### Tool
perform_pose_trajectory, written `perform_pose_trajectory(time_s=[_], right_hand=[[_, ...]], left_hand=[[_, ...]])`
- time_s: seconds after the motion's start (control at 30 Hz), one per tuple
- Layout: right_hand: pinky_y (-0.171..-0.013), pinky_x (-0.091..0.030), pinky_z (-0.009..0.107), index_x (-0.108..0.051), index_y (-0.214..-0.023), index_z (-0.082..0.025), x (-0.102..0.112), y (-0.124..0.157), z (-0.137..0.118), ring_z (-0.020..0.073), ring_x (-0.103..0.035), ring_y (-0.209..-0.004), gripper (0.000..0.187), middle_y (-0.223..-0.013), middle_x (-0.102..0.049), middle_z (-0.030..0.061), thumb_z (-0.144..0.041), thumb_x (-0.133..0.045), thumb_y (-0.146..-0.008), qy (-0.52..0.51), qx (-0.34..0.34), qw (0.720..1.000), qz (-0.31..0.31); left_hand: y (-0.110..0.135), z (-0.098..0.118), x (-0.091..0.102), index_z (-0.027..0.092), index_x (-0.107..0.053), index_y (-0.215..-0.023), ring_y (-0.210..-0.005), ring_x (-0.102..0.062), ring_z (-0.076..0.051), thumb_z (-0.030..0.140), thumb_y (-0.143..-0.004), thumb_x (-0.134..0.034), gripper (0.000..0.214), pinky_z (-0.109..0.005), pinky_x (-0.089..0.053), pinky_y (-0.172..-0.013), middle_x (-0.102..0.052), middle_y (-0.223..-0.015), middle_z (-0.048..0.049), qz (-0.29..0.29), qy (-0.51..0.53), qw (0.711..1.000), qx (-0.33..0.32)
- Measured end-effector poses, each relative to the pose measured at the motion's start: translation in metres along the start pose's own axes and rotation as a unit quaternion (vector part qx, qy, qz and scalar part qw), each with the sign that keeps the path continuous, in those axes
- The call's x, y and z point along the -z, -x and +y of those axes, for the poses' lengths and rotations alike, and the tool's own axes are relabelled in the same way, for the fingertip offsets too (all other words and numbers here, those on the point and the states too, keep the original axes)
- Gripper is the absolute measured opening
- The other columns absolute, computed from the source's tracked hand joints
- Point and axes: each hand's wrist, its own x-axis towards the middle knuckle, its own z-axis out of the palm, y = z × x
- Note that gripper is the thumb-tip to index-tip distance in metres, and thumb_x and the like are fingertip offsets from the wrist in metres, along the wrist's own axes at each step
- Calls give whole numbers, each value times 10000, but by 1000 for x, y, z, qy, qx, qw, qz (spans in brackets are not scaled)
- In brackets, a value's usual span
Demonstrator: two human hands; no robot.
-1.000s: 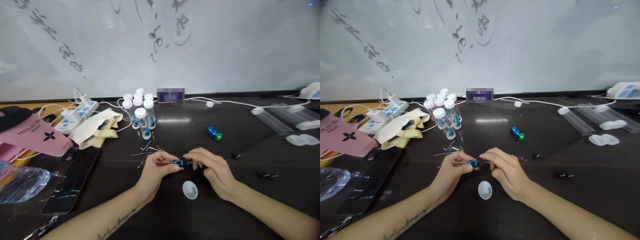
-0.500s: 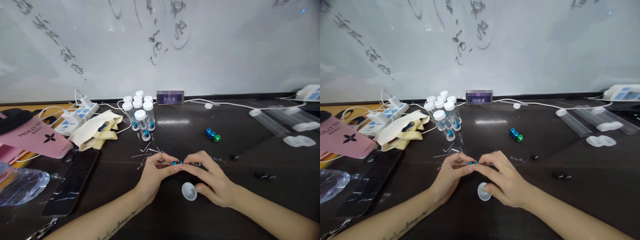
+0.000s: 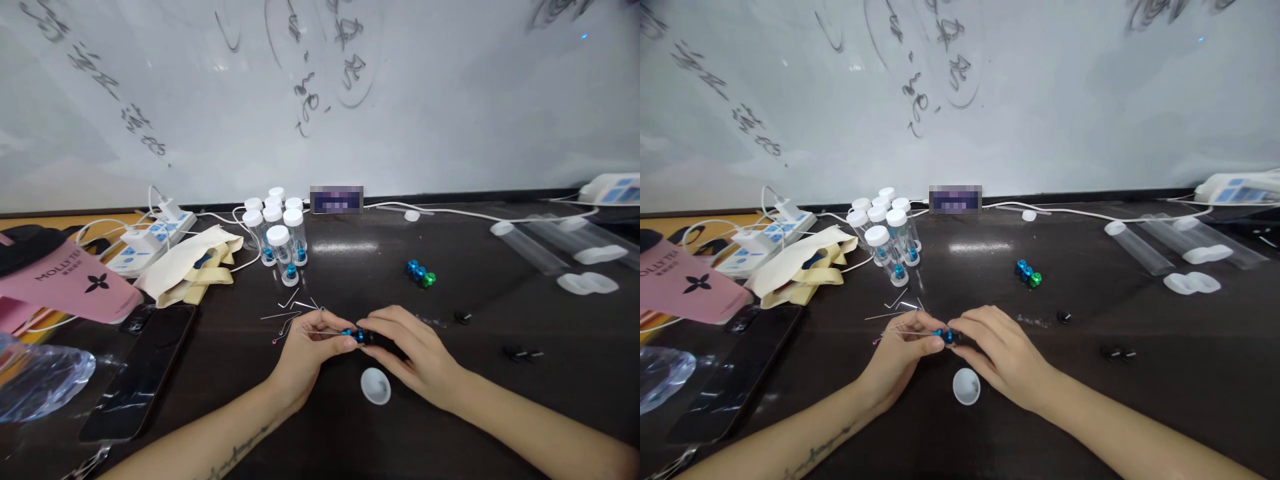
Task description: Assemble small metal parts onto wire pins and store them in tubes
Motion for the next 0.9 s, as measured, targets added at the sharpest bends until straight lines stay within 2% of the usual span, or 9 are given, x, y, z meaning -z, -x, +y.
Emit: perform_pose_trajectory(time_s=[0.17,0.47,0.67,0.77,0.9], right_hand=[[-758,-547,336,-566,-1165,-194,1,-1,0,183,-631,-884,235,-983,-669,73,-152,-592,-935,-62,-8,998,9],[-686,-522,299,-564,-1101,-189,3,-2,1,165,-633,-787,152,-916,-680,63,-269,-550,-973,-90,-25,996,-5],[-707,-514,314,-551,-1173,-171,6,-2,0,179,-627,-804,339,-914,-658,74,-410,-359,-1030,-78,-42,996,-15],[-734,-518,328,-521,-1253,-167,6,0,1,191,-630,-838,390,-946,-655,83,-428,-335,-1031,-76,-42,996,-6],[-770,-517,357,-544,-1216,-171,6,0,1,211,-628,-897,384,-1022,-659,103,-426,-323,-1033,-94,-26,995,-7]], left_hand=[[0,0,1,171,-739,-746,-724,-646,-108,128,-602,-855,190,-230,-486,-745,-740,-751,-6,-10,4,1000,4],[-1,-1,2,176,-739,-745,-739,-657,-106,114,-614,-848,181,-221,-485,-755,-751,-765,-6,-13,8,1000,0],[-1,-2,1,161,-734,-738,-722,-660,-103,121,-608,-852,180,-208,-486,-731,-750,-766,-12,-3,11,1000,-7],[-1,-1,1,159,-730,-747,-731,-680,-120,125,-626,-842,168,-229,-500,-753,-750,-776,-16,-7,22,1000,-8],[-2,-1,1,157,-727,-753,-732,-694,-132,115,-628,-837,171,-248,-516,-766,-751,-783,-18,-9,30,999,-11]])
